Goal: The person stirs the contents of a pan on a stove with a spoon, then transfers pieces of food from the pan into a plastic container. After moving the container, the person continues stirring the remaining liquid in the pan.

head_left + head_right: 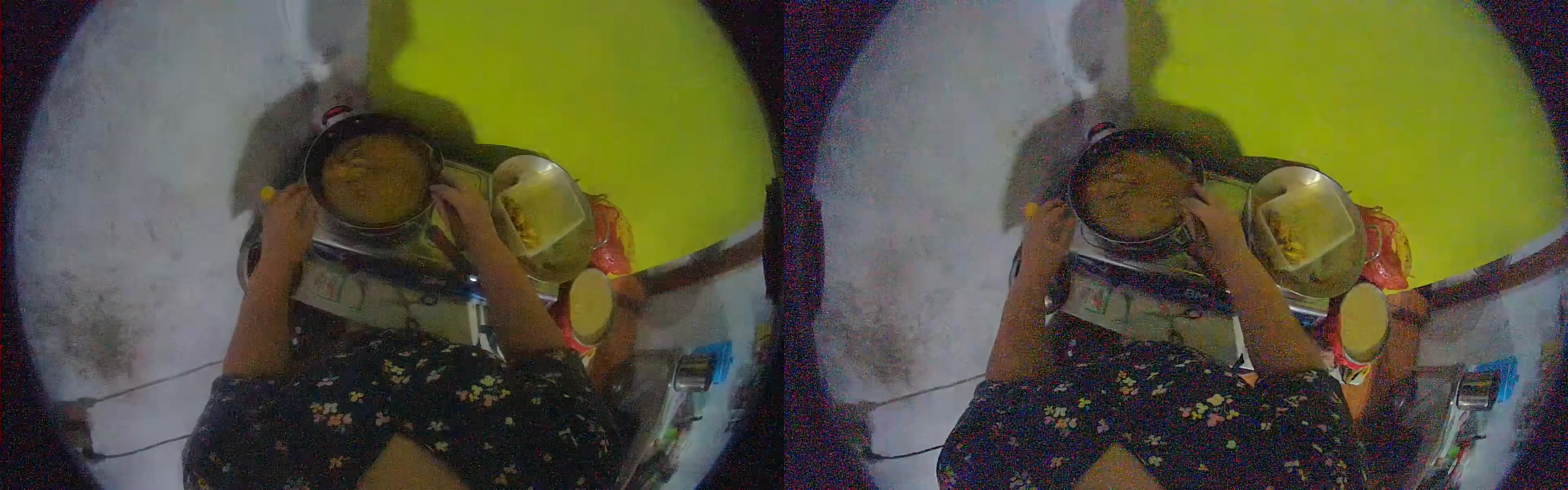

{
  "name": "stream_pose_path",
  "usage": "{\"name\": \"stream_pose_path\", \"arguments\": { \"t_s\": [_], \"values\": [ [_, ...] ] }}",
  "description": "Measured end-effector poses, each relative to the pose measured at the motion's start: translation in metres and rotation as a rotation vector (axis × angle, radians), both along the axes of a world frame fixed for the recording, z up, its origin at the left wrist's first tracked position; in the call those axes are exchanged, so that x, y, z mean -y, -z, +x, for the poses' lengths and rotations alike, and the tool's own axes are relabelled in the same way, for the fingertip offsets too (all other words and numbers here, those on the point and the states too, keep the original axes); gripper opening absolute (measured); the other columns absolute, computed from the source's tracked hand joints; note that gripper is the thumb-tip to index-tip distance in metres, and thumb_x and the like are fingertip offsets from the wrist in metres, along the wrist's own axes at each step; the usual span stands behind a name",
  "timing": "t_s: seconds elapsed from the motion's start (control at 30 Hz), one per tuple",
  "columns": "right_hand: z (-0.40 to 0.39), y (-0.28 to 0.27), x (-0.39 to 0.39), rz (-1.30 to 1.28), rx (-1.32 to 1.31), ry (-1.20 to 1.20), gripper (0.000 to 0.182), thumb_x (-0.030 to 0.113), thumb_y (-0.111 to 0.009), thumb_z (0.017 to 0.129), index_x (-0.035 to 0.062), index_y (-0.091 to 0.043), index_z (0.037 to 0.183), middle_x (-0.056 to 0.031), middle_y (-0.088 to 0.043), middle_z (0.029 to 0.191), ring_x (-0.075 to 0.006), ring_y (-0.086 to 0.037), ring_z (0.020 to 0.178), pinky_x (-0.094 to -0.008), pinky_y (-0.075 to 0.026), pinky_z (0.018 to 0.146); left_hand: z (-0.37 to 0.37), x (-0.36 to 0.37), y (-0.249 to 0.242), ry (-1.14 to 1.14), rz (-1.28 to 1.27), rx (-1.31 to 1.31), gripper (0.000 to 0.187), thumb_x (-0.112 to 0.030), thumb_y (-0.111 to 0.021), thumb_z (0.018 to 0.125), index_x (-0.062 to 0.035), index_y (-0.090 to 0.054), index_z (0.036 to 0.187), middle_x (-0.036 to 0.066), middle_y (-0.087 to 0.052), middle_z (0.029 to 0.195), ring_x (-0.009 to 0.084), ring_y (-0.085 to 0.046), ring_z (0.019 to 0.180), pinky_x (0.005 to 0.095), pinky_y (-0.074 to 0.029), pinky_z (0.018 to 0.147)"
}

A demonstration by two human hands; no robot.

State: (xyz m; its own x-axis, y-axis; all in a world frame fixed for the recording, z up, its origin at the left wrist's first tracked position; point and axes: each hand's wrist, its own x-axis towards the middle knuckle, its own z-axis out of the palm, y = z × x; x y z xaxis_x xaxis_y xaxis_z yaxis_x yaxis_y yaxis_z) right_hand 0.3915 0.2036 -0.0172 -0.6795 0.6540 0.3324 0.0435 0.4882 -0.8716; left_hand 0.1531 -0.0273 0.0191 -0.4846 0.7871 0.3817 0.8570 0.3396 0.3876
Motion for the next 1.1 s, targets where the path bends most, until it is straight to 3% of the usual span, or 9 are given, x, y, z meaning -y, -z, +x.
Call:
{"name": "stream_pose_path", "arguments": {
  "t_s": [0.17,0.27,0.37,0.47,0.57,0.87,1.03,1.1],
  "values": [
    [-0.015,-0.021,-0.007,0.333,0.144,-0.077,0.02,0.003,-0.061,0.077,0.0032,-0.061,0.097,-0.0183,-0.062,0.097,-0.0376,-0.06,0.09,-0.0375,-0.049,0.077,-0.056,0.002,0.002,-0.1,-0.091,0.009,0.038,-0.027,-0.057,0.089,-0.003,-0.057,0.119,0.019,-0.051,0.128,0.0363,-0.051,0.117,0.0458,-0.039,0.099],
    [-0.016,-0.029,0.003,0.49,-0.039,0.086,0.016,0.004,-0.062,0.081,0.0026,-0.062,0.097,-0.0127,-0.064,0.093,-0.03,-0.063,0.084,-0.0337,-0.05,0.074,-0.074,-0.005,-0.003,-0.115,-0.091,0.0,0.042,-0.032,-0.056,0.09,-0.0035,-0.056,0.12,0.019,-0.051,0.129,0.0367,-0.05,0.117,0.0458,-0.039,0.099],
    [-0.015,-0.042,0.001,0.107,0.196,0.245,0.01,0.006,-0.064,0.083,0.0015,-0.064,0.093,-0.0088,-0.066,0.09,-0.021,-0.064,0.08,-0.0314,-0.052,0.073,-0.099,-0.015,0.007,-0.102,-0.089,-0.01,0.046,-0.037,-0.055,0.091,-0.0042,-0.055,0.122,0.019,-0.05,0.131,0.0367,-0.049,0.119,0.046,-0.039,0.1],
    [-0.012,-0.05,0.008,-0.317,0.042,0.368,0.01,0.009,-0.062,0.086,-0.0001,-0.065,0.088,-0.0074,-0.066,0.084,-0.0156,-0.063,0.077,-0.029,-0.054,0.071,-0.114,-0.034,0.017,-0.084,-0.121,0.115,0.05,-0.04,-0.054,0.091,-0.0038,-0.053,0.126,0.02,-0.047,0.133,0.037,-0.046,0.121,0.0461,-0.038,0.101],
    [-0.009,-0.038,0.001,-0.446,0.123,0.303,0.015,0.012,-0.06,0.087,-0.0017,-0.064,0.085,-0.0096,-0.065,0.078,-0.018,-0.064,0.071,-0.0295,-0.054,0.07,-0.128,-0.05,0.025,-0.063,-0.19,0.098,0.054,-0.042,-0.051,0.093,-0.0026,-0.05,0.129,0.021,-0.043,0.137,0.038,-0.045,0.123,0.0462,-0.038,0.102],
    [-0.009,-0.026,0.038,-0.627,-0.131,0.611,0.021,0.017,-0.055,0.085,-0.0026,-0.063,0.084,-0.0112,-0.065,0.079,-0.0187,-0.064,0.068,-0.0309,-0.053,0.063,-0.13,-0.074,0.063,-0.045,-0.279,0.157,0.059,-0.048,-0.042,0.095,0.0029,-0.051,0.124,0.023,-0.045,0.134,0.0402,-0.044,0.123,0.049,-0.037,0.102],
    [0.007,0.001,0.034,-0.389,-0.171,0.558,0.019,0.014,-0.058,0.087,-0.0041,-0.061,0.091,-0.0117,-0.066,0.082,-0.0183,-0.064,0.069,-0.029,-0.054,0.066,-0.134,-0.078,0.067,0.027,-0.375,0.147,0.059,-0.05,-0.04,0.095,0.0023,-0.053,0.121,0.023,-0.047,0.131,0.0398,-0.048,0.118,0.0505,-0.039,0.099],
    [0.005,0.008,0.036,-0.449,-0.237,0.597,0.019,0.013,-0.058,0.088,-0.0044,-0.061,0.092,-0.0115,-0.066,0.084,-0.018,-0.064,0.071,-0.0282,-0.054,0.068,-0.132,-0.076,0.072,0.01,-0.334,0.12,0.058,-0.049,-0.04,0.095,0.0015,-0.055,0.118,0.023,-0.049,0.128,0.039,-0.049,0.117,0.0501,-0.04,0.098]
  ]
}}
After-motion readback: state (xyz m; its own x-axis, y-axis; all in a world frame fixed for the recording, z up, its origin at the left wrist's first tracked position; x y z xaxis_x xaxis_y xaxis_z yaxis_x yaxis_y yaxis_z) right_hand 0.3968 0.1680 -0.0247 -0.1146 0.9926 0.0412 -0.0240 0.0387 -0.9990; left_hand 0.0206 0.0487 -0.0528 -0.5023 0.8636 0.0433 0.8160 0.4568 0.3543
